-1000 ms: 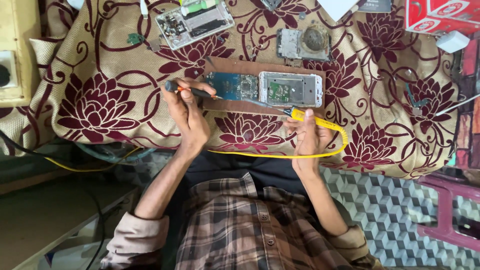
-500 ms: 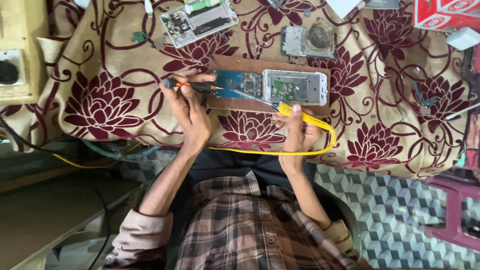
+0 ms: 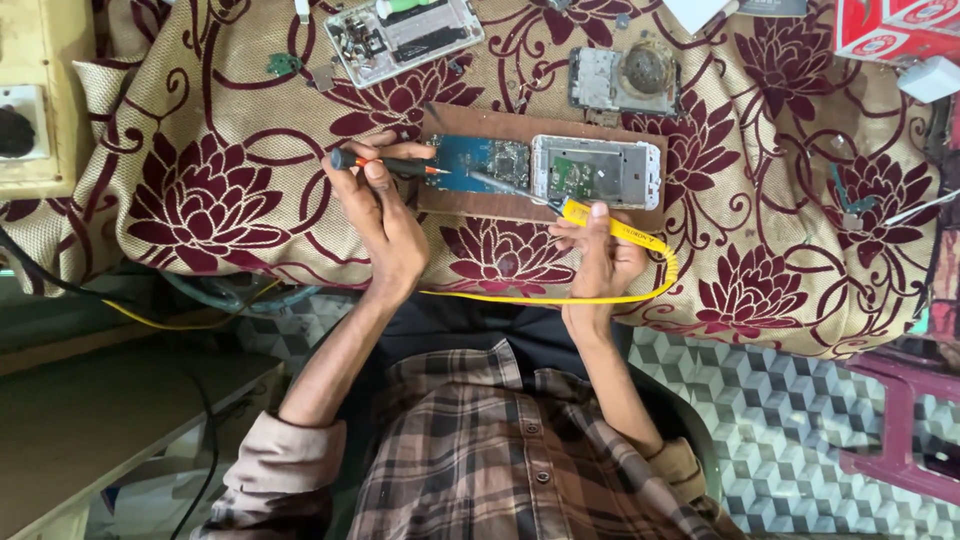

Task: The person solders a circuit board using a soldering iron and solder wire. They hold the board with a tool while applying heat and solder to various points on the board.

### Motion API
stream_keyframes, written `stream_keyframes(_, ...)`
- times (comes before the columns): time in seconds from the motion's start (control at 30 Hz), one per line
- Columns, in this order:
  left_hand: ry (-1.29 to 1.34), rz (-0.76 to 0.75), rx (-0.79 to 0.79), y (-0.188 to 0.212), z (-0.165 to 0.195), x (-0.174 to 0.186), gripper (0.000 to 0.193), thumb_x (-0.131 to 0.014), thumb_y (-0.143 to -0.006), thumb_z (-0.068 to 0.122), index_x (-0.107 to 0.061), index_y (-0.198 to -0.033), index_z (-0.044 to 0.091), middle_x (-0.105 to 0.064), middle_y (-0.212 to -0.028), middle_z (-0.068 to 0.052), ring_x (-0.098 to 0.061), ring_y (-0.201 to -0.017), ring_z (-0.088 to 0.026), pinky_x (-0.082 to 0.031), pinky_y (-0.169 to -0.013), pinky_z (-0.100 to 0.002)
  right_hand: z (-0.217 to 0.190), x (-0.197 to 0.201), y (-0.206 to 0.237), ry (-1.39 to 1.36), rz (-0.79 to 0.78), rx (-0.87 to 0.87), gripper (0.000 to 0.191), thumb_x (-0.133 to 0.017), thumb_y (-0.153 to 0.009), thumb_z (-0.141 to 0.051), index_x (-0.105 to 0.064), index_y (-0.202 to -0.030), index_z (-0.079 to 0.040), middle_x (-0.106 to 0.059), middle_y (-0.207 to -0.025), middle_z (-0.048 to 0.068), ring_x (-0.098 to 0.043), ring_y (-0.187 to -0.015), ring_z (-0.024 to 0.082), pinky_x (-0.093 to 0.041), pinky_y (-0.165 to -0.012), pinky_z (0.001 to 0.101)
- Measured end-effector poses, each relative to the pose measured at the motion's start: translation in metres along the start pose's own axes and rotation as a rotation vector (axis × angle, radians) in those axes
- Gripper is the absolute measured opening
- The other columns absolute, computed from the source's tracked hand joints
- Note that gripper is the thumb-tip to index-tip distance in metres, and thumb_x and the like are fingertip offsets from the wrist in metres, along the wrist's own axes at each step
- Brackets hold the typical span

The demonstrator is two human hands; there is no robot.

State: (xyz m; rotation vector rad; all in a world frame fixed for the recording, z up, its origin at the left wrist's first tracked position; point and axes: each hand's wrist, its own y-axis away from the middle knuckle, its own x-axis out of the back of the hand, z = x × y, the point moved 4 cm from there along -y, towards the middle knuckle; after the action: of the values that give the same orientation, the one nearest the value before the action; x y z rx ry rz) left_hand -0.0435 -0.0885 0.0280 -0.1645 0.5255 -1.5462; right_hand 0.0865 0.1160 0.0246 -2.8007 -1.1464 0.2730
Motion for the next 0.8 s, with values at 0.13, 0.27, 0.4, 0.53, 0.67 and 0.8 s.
stream_keyframes(0.13, 0.026, 0.006, 0.000, 0.000, -0.002, 0.000, 0.023, -0.032, -0.120, 0.028, -0.036, -0.122, 0.006, -0.053, -0.123, -0.016, -0.072, -0.104, -0.023, -0.055, -0.100, -0.039, 0.001, 0.001, -0.001, 0.027, 0.005, -0.012, 0.029, -0.060, -0.108, -0.026, -0.065, -0.108, 0.002, -0.074, -0.086, 0.017, -0.076, -0.077, 0.021, -0.057, -0.068, 0.0282)
stream_keyframes(0.27, -0.034, 0.007, -0.008, 0.000, -0.002, -0.001, 0.022, -0.031, -0.123, 0.028, -0.037, -0.122, 0.007, -0.061, -0.115, -0.015, -0.072, -0.103, -0.021, -0.052, -0.102, -0.037, 0.002, 0.001, -0.001, 0.030, 0.003, 0.005, 0.028, -0.061, -0.109, -0.025, -0.064, -0.104, 0.003, -0.074, -0.085, 0.017, -0.076, -0.077, 0.022, -0.057, -0.066, 0.0285)
stream_keyframes(0.4, -0.013, 0.014, 0.003, -0.001, -0.001, -0.002, 0.022, -0.031, -0.120, 0.029, -0.036, -0.120, 0.007, -0.055, -0.119, -0.015, -0.072, -0.103, -0.021, -0.053, -0.102, -0.038, 0.001, 0.001, 0.000, 0.049, -0.005, 0.017, 0.028, -0.061, -0.108, -0.025, -0.064, -0.107, 0.003, -0.074, -0.085, 0.017, -0.076, -0.076, 0.022, -0.058, -0.067, 0.0279)
stream_keyframes(0.53, -0.070, 0.005, 0.006, -0.002, 0.000, -0.001, 0.022, -0.031, -0.120, 0.029, -0.037, -0.119, 0.007, -0.058, -0.118, -0.015, -0.073, -0.103, -0.021, -0.051, -0.103, -0.038, 0.003, 0.001, -0.001, 0.049, 0.007, 0.000, 0.027, -0.061, -0.108, -0.025, -0.065, -0.105, 0.002, -0.074, -0.084, 0.017, -0.076, -0.075, 0.021, -0.057, -0.067, 0.0282)
stream_keyframes(0.67, -0.052, 0.000, -0.022, -0.001, -0.001, 0.000, 0.022, -0.031, -0.121, 0.028, -0.037, -0.120, 0.007, -0.057, -0.119, -0.015, -0.073, -0.104, -0.021, -0.053, -0.103, -0.038, 0.006, 0.005, -0.004, -0.079, 0.026, -0.080, 0.030, -0.063, -0.106, -0.028, -0.067, -0.104, 0.001, -0.074, -0.086, 0.016, -0.074, -0.075, 0.020, -0.057, -0.068, 0.0294)
stream_keyframes(0.8, 0.007, 0.022, -0.002, 0.001, -0.006, 0.000, 0.022, -0.032, -0.120, 0.028, -0.037, -0.120, 0.007, -0.055, -0.121, -0.016, -0.072, -0.104, -0.022, -0.057, -0.096, -0.037, 0.009, 0.018, -0.010, -0.179, 0.099, -0.219, 0.033, -0.069, -0.103, -0.032, -0.069, -0.096, 0.001, -0.075, -0.084, 0.015, -0.074, -0.073, 0.022, -0.058, -0.069, 0.0323)
